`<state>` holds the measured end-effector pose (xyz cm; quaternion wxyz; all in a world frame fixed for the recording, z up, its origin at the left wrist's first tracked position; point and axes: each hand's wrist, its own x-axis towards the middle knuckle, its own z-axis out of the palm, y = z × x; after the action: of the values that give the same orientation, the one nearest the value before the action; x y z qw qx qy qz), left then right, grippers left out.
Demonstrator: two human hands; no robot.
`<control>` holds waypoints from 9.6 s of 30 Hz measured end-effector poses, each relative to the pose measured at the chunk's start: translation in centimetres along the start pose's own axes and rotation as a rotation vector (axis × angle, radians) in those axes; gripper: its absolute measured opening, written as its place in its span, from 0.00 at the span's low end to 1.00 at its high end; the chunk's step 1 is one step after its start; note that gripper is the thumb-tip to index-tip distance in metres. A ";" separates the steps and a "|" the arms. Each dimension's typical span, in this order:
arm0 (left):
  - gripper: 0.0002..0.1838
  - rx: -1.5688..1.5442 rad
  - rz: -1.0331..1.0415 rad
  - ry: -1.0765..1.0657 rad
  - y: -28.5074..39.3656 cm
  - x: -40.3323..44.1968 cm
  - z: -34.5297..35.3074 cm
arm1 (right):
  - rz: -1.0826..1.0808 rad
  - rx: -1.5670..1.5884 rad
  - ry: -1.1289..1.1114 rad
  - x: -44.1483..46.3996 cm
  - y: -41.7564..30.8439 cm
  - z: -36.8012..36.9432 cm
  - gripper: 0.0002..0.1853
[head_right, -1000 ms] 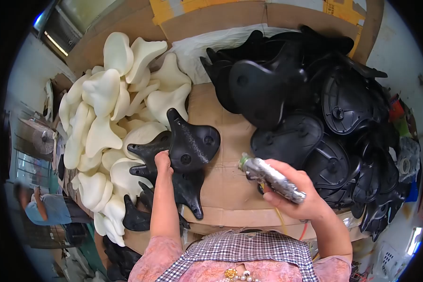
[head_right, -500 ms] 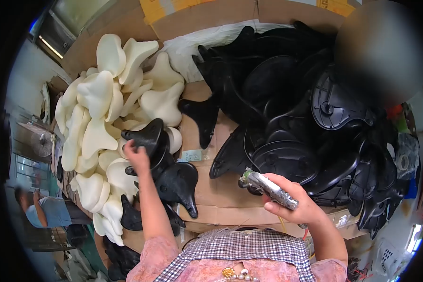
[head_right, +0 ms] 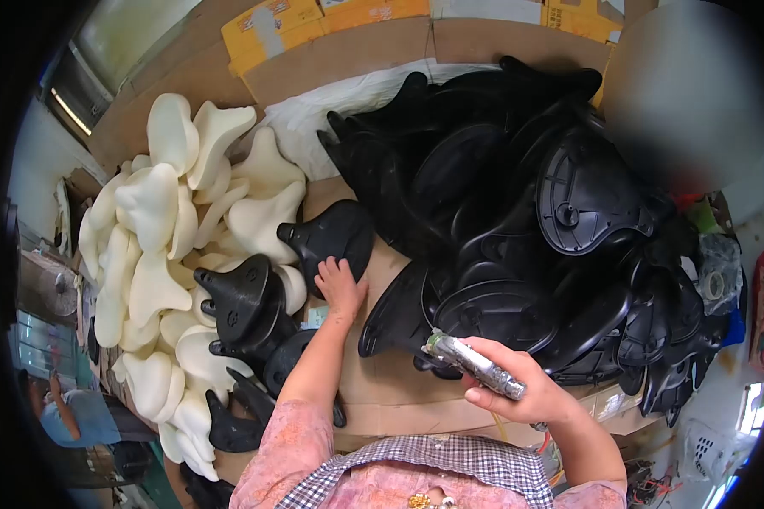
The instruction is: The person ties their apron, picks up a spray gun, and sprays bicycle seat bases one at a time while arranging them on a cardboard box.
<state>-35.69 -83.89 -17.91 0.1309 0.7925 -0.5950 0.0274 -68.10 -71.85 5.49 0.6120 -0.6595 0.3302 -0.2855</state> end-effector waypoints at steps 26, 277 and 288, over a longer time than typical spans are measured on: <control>0.12 -1.436 -0.224 0.529 -17.4 6.0 -14.9 | 0.029 -0.074 -0.120 3.0 -0.2 2.6 0.29; 0.09 -2.075 -0.525 0.038 -9.4 -7.1 -10.7 | -0.068 -0.121 -0.012 1.0 -6.4 -0.2 0.31; 0.12 -1.979 -0.430 0.637 -17.4 -9.6 -17.1 | -0.044 -0.367 0.238 6.4 -5.8 1.3 0.27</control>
<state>-19.99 -66.30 -6.34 0.8695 0.3778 -0.1381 -0.2867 -62.60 -75.92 10.99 0.4320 -0.7284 0.4323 -0.3098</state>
